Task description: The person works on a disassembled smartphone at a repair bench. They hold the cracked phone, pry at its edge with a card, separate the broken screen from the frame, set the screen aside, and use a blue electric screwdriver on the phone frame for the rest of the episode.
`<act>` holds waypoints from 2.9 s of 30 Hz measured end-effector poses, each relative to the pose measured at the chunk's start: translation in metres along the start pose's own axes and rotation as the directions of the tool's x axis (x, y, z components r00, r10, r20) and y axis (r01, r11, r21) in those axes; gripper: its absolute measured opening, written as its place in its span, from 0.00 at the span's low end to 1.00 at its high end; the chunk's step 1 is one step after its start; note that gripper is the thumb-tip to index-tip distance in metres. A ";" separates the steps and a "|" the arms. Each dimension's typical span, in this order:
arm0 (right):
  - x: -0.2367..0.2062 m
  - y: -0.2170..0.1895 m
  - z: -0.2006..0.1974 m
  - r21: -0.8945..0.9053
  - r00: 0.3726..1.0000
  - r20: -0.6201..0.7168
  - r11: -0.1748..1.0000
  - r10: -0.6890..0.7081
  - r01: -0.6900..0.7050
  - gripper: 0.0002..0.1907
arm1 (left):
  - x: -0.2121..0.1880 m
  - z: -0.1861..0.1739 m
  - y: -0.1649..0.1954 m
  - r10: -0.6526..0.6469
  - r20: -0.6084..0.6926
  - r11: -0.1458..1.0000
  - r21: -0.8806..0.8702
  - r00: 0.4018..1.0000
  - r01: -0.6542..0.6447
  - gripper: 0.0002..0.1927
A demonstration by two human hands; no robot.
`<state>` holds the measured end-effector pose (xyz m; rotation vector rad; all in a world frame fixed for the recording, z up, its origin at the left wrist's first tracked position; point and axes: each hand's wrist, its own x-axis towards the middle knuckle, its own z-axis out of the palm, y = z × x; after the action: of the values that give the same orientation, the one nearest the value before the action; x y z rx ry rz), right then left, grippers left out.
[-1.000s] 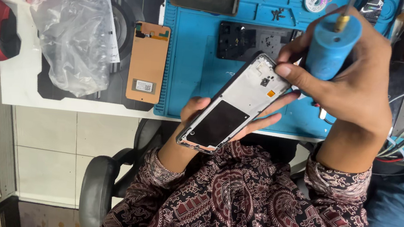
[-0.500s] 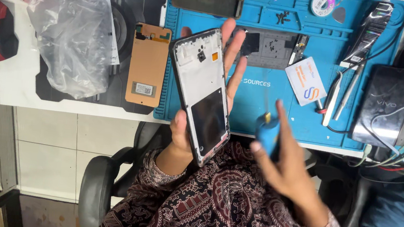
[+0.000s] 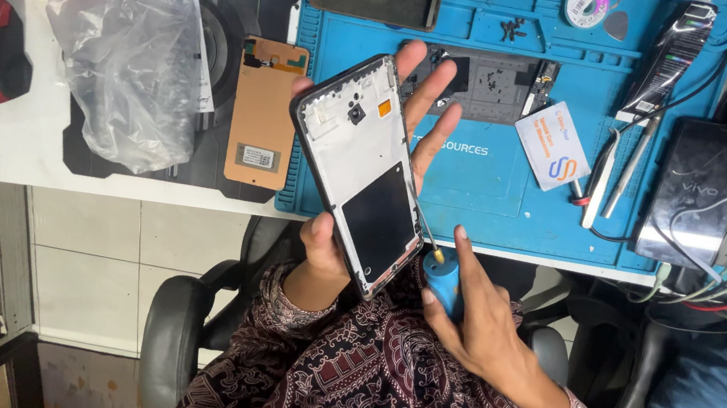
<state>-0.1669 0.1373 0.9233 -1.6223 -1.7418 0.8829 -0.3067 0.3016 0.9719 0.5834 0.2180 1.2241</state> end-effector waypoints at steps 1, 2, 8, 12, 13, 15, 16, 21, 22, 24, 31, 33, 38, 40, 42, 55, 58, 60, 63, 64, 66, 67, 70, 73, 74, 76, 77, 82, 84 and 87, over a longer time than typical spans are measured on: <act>0.000 -0.002 0.000 -0.002 1.000 -0.007 1.000 -0.009 0.009 0.43 | -0.001 -0.001 0.000 -0.001 -0.002 1.000 0.006 1.000 0.001 0.51; 0.000 -0.003 0.000 -0.004 1.000 -0.015 1.000 -0.017 0.017 0.43 | -0.002 -0.002 -0.001 -0.003 -0.002 1.000 0.012 1.000 0.003 0.52; -0.003 -0.012 0.005 -0.069 0.999 -0.051 0.998 0.009 -0.012 0.44 | -0.007 -0.008 -0.011 0.050 0.011 0.998 -0.038 0.999 -0.050 0.45; 0.000 -0.013 0.004 -0.091 0.996 -0.092 0.996 -0.006 -0.002 0.44 | -0.009 -0.018 -0.013 0.069 0.076 0.997 -0.030 0.995 -0.066 0.39; 0.001 -0.012 0.002 -0.093 0.995 -0.095 0.996 -0.003 -0.006 0.44 | -0.010 -0.020 -0.012 0.063 0.091 0.998 -0.019 0.994 -0.061 0.39; 0.004 -0.011 -0.001 -0.108 0.995 -0.103 0.994 -0.018 0.007 0.43 | -0.011 -0.024 -0.010 0.044 0.093 0.999 0.001 0.995 -0.044 0.40; 0.005 -0.010 -0.002 -0.121 0.994 -0.108 0.992 -0.036 0.023 0.43 | -0.012 -0.025 -0.009 0.037 0.093 0.999 0.006 0.995 -0.038 0.40; 0.009 -0.008 -0.006 -0.203 0.994 -0.096 0.979 -0.043 0.023 0.44 | -0.012 -0.025 -0.006 0.001 0.079 1.000 0.018 0.997 -0.002 0.41; 0.009 -0.007 -0.006 -0.219 0.994 -0.098 0.975 -0.058 0.035 0.44 | -0.012 -0.025 -0.005 -0.008 0.076 1.000 0.024 0.997 0.006 0.41; 0.009 -0.007 -0.006 -0.229 0.993 -0.100 0.973 -0.063 0.038 0.44 | -0.012 -0.025 -0.003 -0.020 0.084 1.000 0.022 0.996 0.018 0.42; 0.009 -0.012 -0.005 -0.219 0.992 -0.116 0.975 -0.049 0.023 0.44 | -0.013 -0.024 -0.002 -0.032 0.100 0.999 0.026 0.994 0.030 0.41; 0.010 -0.013 -0.005 -0.217 0.991 -0.127 0.976 -0.052 0.023 0.44 | -0.013 -0.023 -0.002 -0.029 0.096 0.999 0.030 0.995 0.027 0.40; 0.012 -0.015 -0.005 -0.205 0.992 -0.127 0.979 -0.027 0.000 0.45 | -0.014 -0.021 -0.002 -0.034 0.100 0.999 0.021 0.994 0.032 0.40; 0.013 -0.015 -0.006 -0.207 0.992 -0.126 0.978 -0.029 0.003 0.45 | -0.013 -0.020 -0.002 -0.030 0.097 0.999 0.014 0.995 0.029 0.40; 0.014 -0.015 -0.006 -0.209 0.992 -0.121 0.978 -0.025 -0.001 0.44 | -0.012 -0.018 -0.004 -0.021 0.092 1.000 0.008 0.996 0.020 0.40; 0.013 -0.011 -0.011 -0.116 0.992 -0.116 0.993 -0.050 0.036 0.43 | -0.011 -0.014 -0.007 -0.040 0.098 0.999 -0.020 0.994 0.043 0.40; 0.010 -0.009 -0.009 -0.104 0.991 -0.122 0.994 -0.049 0.037 0.43 | -0.011 -0.013 -0.008 -0.038 0.113 0.999 -0.015 0.993 0.040 0.40; 0.007 -0.008 -0.008 -0.101 0.991 -0.125 0.994 -0.042 0.029 0.43 | -0.011 -0.013 -0.008 -0.041 0.118 0.999 -0.012 0.992 0.043 0.39; 0.002 -0.007 -0.006 -0.093 0.992 -0.126 0.996 -0.024 0.013 0.42 | -0.011 -0.013 -0.006 -0.040 0.113 0.999 -0.009 0.993 0.042 0.39; 0.001 -0.006 -0.006 -0.084 0.992 -0.122 0.996 -0.015 0.005 0.42 | -0.011 -0.013 -0.005 -0.039 0.111 0.999 -0.007 0.993 0.040 0.40; -0.002 -0.005 -0.003 -0.080 0.992 -0.126 0.997 -0.018 0.008 0.42 | -0.012 -0.014 -0.004 -0.030 0.102 1.000 -0.003 0.994 0.030 0.40; -0.003 -0.005 -0.002 -0.085 0.990 -0.136 0.996 -0.031 0.019 0.42 | -0.013 -0.013 -0.004 -0.023 0.095 1.000 -0.002 0.995 0.023 0.40; -0.006 -0.004 0.001 -0.097 0.987 -0.150 0.995 -0.050 0.036 0.42 | -0.015 -0.013 -0.005 0.004 0.075 1.000 -0.008 0.997 -0.004 0.41; -0.009 -0.005 0.000 -0.106 0.987 -0.152 0.994 -0.046 0.030 0.41 | -0.016 -0.013 -0.004 -0.006 0.082 1.000 -0.005 0.997 0.006 0.41; -0.009 -0.005 -0.002 -0.109 0.987 -0.152 0.994 -0.043 0.027 0.41 | -0.016 -0.014 -0.004 -0.017 0.089 1.000 -0.004 0.996 0.017 0.41; -0.008 -0.006 -0.004 -0.115 0.990 -0.137 0.993 -0.031 0.015 0.42 | -0.015 -0.015 -0.003 -0.031 0.101 1.000 -0.001 0.994 0.032 0.41; -0.007 -0.006 -0.006 -0.118 0.991 -0.129 0.993 -0.023 0.007 0.42 | -0.015 -0.014 -0.003 -0.036 0.107 0.999 -0.002 0.994 0.037 0.40; 0.001 -0.009 -0.012 -0.160 0.990 -0.132 0.987 -0.056 0.035 0.43 | -0.015 -0.012 -0.006 -0.032 0.105 0.999 -0.003 0.994 0.033 0.40; 0.004 -0.009 -0.014 -0.186 0.990 -0.130 0.982 -0.053 0.028 0.43 | -0.015 -0.011 -0.006 -0.038 0.099 0.999 0.004 0.994 0.038 0.40; 0.009 -0.010 -0.016 -0.216 0.992 -0.123 0.976 -0.040 0.013 0.43 | -0.016 -0.011 -0.004 -0.063 0.097 0.998 0.019 0.993 0.061 0.41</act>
<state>-0.1610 0.1468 0.9412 -1.7467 -1.8155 0.5809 -0.3138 0.2891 0.9583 0.6440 0.1628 1.1318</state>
